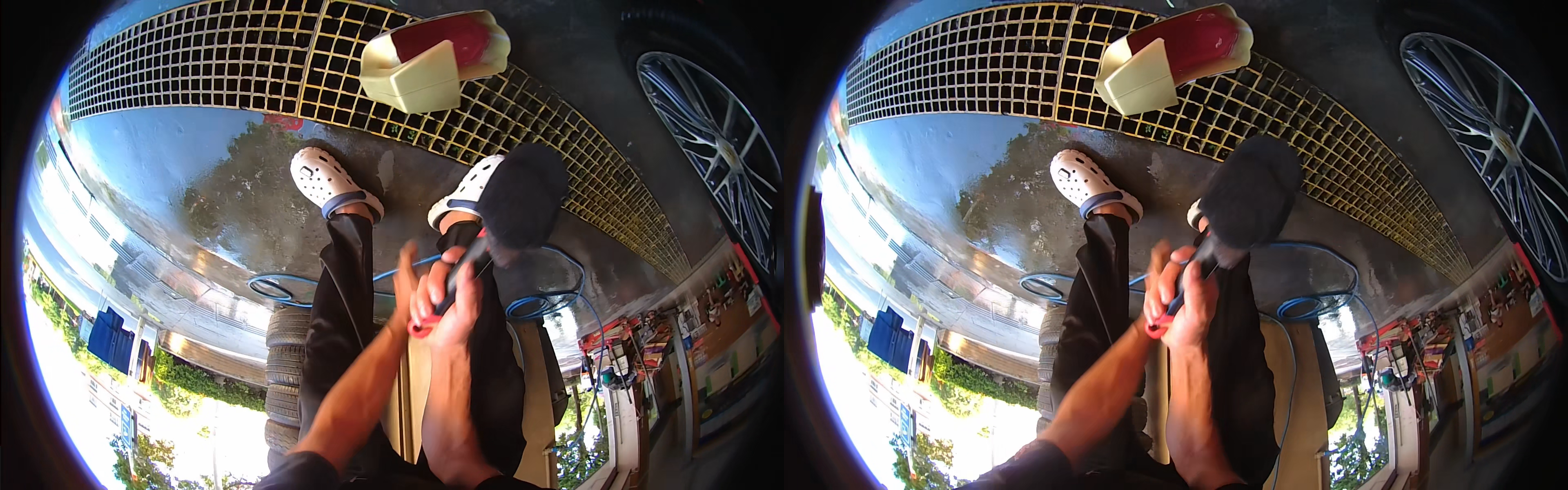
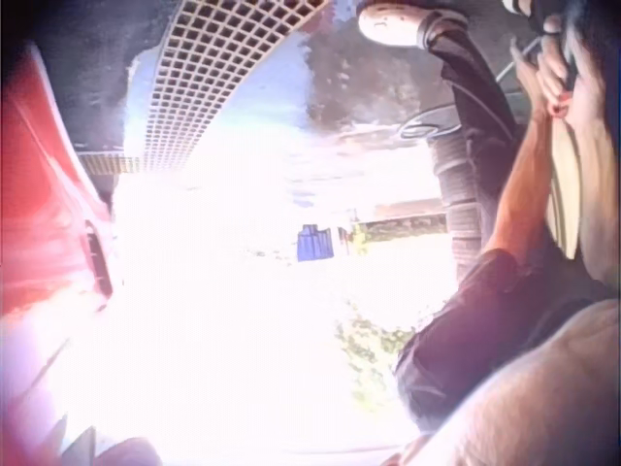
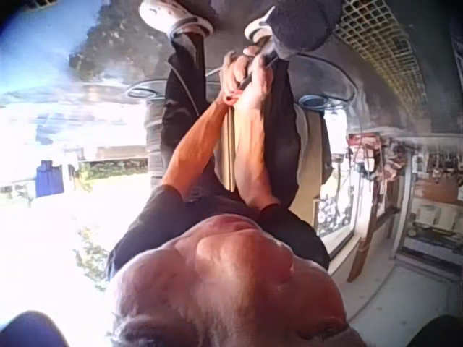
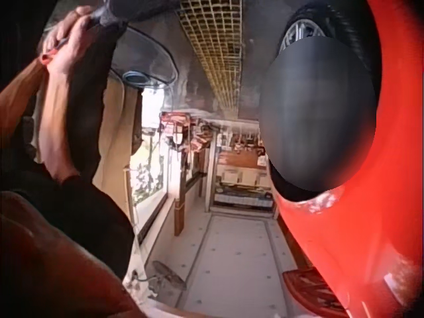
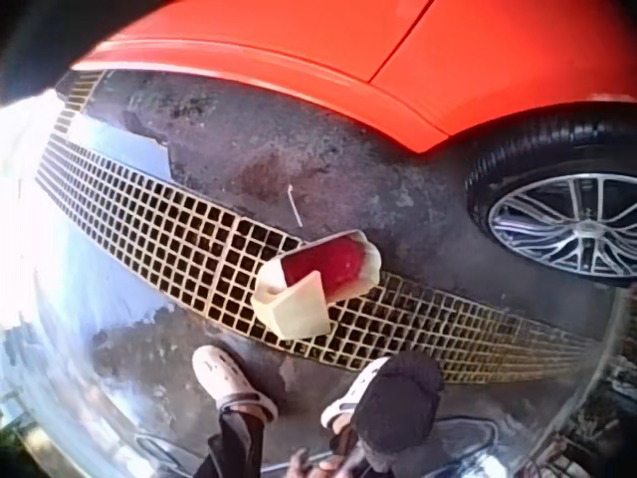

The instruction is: The person scrubs the wheels of a red sports car using a brush and a cleaning solution from a small container. They move around the vehicle to clean each wheel, then switch to washing the hood of a white car with a blue sponge.

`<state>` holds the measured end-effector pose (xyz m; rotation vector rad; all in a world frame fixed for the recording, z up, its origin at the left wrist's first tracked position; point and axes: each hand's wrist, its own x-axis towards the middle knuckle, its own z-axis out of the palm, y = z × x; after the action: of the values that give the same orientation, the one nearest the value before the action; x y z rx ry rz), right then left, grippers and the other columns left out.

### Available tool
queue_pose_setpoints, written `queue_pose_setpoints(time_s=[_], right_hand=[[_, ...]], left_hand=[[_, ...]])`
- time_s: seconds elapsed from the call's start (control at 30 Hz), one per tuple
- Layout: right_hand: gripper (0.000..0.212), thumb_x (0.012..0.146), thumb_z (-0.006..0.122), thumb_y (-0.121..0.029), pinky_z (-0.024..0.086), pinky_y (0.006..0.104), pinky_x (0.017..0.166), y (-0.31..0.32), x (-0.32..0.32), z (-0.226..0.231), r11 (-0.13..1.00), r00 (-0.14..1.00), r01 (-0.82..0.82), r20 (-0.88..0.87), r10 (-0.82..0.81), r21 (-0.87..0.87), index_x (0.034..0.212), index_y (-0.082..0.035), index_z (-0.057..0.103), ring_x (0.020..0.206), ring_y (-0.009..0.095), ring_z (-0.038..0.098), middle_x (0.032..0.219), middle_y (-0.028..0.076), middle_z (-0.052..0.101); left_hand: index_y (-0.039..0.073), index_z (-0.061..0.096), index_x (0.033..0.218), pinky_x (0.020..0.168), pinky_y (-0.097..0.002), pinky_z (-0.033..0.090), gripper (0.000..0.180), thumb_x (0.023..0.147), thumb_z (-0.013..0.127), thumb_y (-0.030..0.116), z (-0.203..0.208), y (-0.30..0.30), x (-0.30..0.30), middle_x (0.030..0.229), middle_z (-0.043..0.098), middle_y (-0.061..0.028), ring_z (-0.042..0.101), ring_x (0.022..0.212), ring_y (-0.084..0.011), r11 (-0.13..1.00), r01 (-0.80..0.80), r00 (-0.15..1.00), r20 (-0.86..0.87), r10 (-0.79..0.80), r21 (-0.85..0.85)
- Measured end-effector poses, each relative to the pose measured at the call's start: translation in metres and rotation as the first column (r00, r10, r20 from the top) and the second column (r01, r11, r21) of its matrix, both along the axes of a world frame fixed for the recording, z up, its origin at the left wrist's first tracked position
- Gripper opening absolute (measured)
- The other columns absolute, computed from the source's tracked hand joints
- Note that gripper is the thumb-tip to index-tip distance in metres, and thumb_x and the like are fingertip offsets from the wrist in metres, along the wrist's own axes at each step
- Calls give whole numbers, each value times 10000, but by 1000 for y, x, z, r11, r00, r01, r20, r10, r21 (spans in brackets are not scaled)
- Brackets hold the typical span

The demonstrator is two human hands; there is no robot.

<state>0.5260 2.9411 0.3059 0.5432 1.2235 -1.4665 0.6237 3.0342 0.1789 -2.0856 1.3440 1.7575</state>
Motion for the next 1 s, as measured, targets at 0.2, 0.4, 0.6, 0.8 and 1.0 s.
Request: queue_pose_setpoints(time_s=[0.2, 0.4, 0.6, 0.8, 1.0], right_hand=[[338, 1050, 576, -411, 423, 295, 419, 31, -2, 109, 998, 978, -27, 209, 13, 60, 1186, -101, 554, 467, 141, 480, 672, 28, 488], [398, 1068, 511, -470, 392, 294, 401, 18, -40, 166, 967, 970, -229, 109, 217, 111, 1197, -94, 523, 446, 132, 450, 656, 9, 458], [491, 1058, 486, -555, 367, 287, 377, -12, -86, 201, 910, 930, -326, -87, 358, 255, 1203, -87, 515, 423, 124, 445, 644, 6, 452], [422, 1074, 497, -477, 361, 270, 361, -30, -117, 205, 893, 890, -315, -225, 395, 323, 1321, -137, 462, 412, 119, 456, 677, 24, 513], [359, 1054, 533, -303, 546, 469, 601, -96, -213, 120, 223, -175, -570, -381, 908, 791, 1255, -13, 467, 666, 397, 670, 847, 232, 675]], left_hand=[[25, 503, 1429, 1035, -457, 512, 530, 914, 618, 72, 216, 116, -13, 1343, 620, -249, 622, 1228, -416, 829, -232, 972, 161, 173, 509], [25, 538, 1394, 1022, -463, 515, 464, 936, 590, 84, 342, 97, -40, 1279, 661, -246, 654, 1171, -424, 685, -356, 934, 262, 242, 635], [41, 588, 1333, 985, -442, 534, 390, 947, 575, 97, 335, 85, -58, 1180, 710, -234, 694, 1116, -364, 900, -192, 976, -17, 216, 391], [34, 613, 1245, 882, -476, 569, 361, 902, 664, 133, 289, -24, -23, 1077, 701, -200, 693, 1007, -399, 864, 502, 827, -311, -468, 35], [96, 621, 1219, 845, -464, 569, 373, 895, 732, 243, 172, -224, 31, 1179, 665, -138, 680, 978, -387, 797, 534, 788, -178, -590, -282]])
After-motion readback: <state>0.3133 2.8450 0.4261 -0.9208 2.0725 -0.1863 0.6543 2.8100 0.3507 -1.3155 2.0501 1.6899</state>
